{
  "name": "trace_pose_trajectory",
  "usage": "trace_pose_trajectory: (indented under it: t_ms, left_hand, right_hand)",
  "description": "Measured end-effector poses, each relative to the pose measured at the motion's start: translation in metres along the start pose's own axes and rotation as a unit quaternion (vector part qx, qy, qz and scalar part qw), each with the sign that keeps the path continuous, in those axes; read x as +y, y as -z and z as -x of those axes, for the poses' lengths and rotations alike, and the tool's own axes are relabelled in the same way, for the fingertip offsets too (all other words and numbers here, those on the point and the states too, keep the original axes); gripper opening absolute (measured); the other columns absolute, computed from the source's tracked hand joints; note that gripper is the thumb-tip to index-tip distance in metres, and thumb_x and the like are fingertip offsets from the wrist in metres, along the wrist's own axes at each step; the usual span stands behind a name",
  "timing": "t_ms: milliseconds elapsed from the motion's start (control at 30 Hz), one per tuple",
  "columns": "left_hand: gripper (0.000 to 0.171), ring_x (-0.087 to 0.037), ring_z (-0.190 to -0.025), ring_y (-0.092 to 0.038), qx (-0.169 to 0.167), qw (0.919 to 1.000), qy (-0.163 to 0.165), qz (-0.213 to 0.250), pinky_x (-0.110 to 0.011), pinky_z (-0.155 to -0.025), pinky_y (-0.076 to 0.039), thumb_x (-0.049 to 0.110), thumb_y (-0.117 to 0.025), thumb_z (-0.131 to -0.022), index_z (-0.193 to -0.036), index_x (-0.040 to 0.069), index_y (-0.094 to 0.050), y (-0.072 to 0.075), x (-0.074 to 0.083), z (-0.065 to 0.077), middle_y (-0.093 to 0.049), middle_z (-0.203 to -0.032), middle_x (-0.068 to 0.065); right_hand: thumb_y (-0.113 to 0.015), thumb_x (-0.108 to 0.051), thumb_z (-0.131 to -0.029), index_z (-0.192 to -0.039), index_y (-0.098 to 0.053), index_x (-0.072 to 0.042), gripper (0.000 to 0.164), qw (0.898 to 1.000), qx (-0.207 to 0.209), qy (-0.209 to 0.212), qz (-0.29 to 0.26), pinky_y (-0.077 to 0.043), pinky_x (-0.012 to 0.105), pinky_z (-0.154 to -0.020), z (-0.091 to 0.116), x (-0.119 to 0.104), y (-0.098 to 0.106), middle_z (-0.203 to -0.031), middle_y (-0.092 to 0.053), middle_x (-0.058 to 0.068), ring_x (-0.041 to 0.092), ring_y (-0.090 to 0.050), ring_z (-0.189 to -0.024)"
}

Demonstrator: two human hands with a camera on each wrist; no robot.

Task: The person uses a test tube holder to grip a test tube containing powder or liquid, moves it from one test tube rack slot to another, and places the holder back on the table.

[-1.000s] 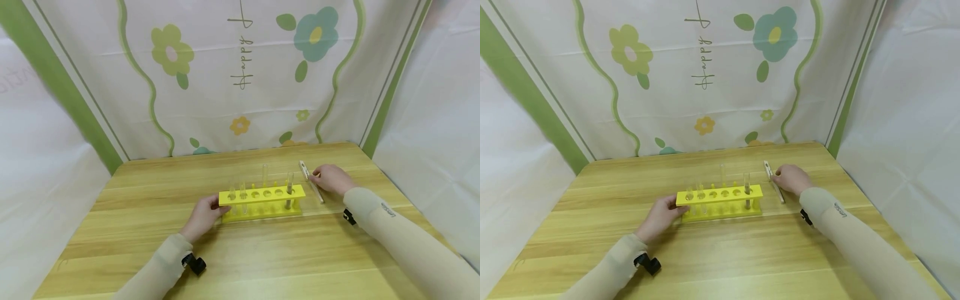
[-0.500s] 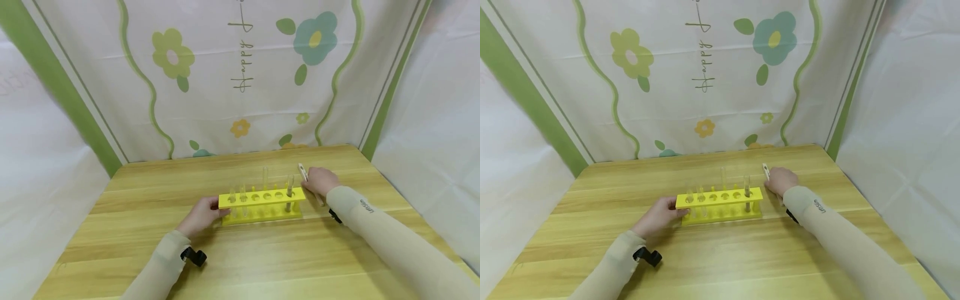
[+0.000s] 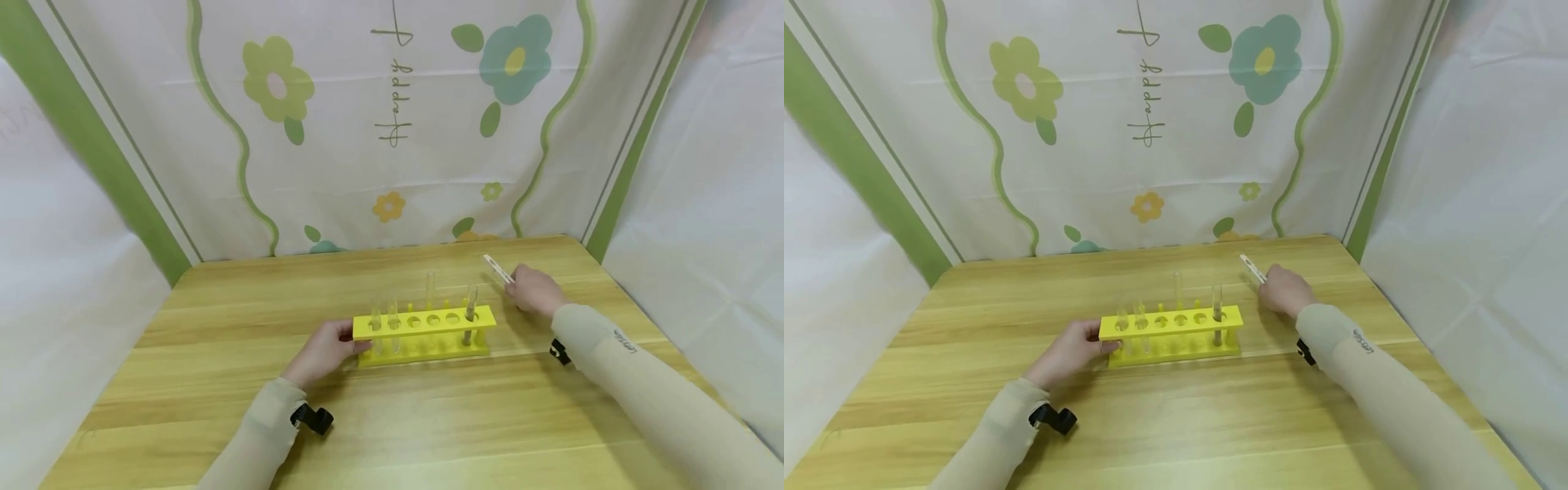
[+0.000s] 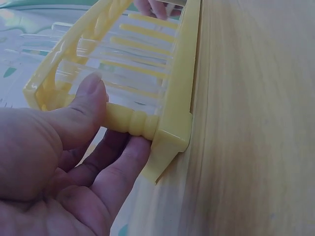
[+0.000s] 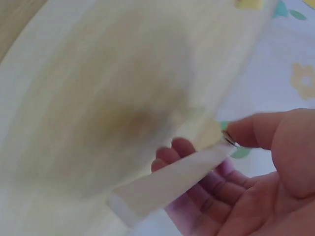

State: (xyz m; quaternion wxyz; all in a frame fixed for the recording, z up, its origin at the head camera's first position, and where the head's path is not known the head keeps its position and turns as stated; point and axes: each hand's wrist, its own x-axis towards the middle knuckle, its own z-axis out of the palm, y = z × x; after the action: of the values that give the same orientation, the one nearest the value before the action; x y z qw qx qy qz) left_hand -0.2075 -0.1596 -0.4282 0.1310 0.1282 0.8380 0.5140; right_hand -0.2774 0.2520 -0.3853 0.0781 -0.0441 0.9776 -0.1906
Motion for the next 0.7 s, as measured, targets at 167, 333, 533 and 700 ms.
trace_pose_trajectory:
  t_ms: [167,333,533,700]
  left_hand:
    - [0.031,-0.016,-0.095,-0.064,0.000,1.0000,0.004,0.001,-0.035,-0.082,-0.051,0.022,-0.072,-0.092,-0.122,0.016,-0.069,0.001,0.000,0.000,-0.070,-0.110,0.003]
    - [0.029,-0.017,-0.094,-0.064,0.002,1.0000,0.008,0.001,-0.035,-0.080,-0.052,0.020,-0.072,-0.092,-0.121,0.016,-0.070,0.001,-0.001,-0.001,-0.071,-0.109,0.002]
    - [0.029,-0.016,-0.094,-0.065,0.001,1.0000,0.008,0.004,-0.032,-0.079,-0.052,0.019,-0.073,-0.092,-0.120,0.014,-0.070,0.001,0.000,-0.002,-0.071,-0.108,0.002]
    - [0.029,-0.015,-0.095,-0.065,0.004,1.0000,0.006,0.006,-0.033,-0.080,-0.052,0.017,-0.073,-0.091,-0.120,0.014,-0.070,0.001,-0.001,-0.002,-0.071,-0.109,0.001]
  right_hand:
    - [-0.034,-0.026,-0.108,-0.128,-0.040,0.007,0.039,0.997,0.027,0.038,-0.062,-0.037,0.031,-0.044,0.016,-0.004,0.020,-0.074,-0.051,0.009,0.018,-0.043,-0.052]
    - [-0.030,-0.040,-0.109,-0.127,-0.043,0.003,0.049,0.991,0.064,0.075,-0.091,-0.035,0.032,-0.044,0.036,-0.016,0.041,-0.071,-0.047,0.008,0.019,-0.040,-0.052]
    - [-0.042,-0.035,-0.108,-0.105,-0.057,-0.005,0.033,0.983,0.118,0.128,-0.050,-0.034,0.035,-0.050,0.065,-0.035,0.058,-0.069,-0.047,0.006,0.021,-0.039,-0.054]
    - [-0.055,-0.022,-0.104,-0.101,-0.064,-0.007,0.018,0.969,0.165,0.182,-0.015,-0.034,0.034,-0.051,0.079,-0.045,0.060,-0.067,-0.049,0.001,0.017,-0.039,-0.052]
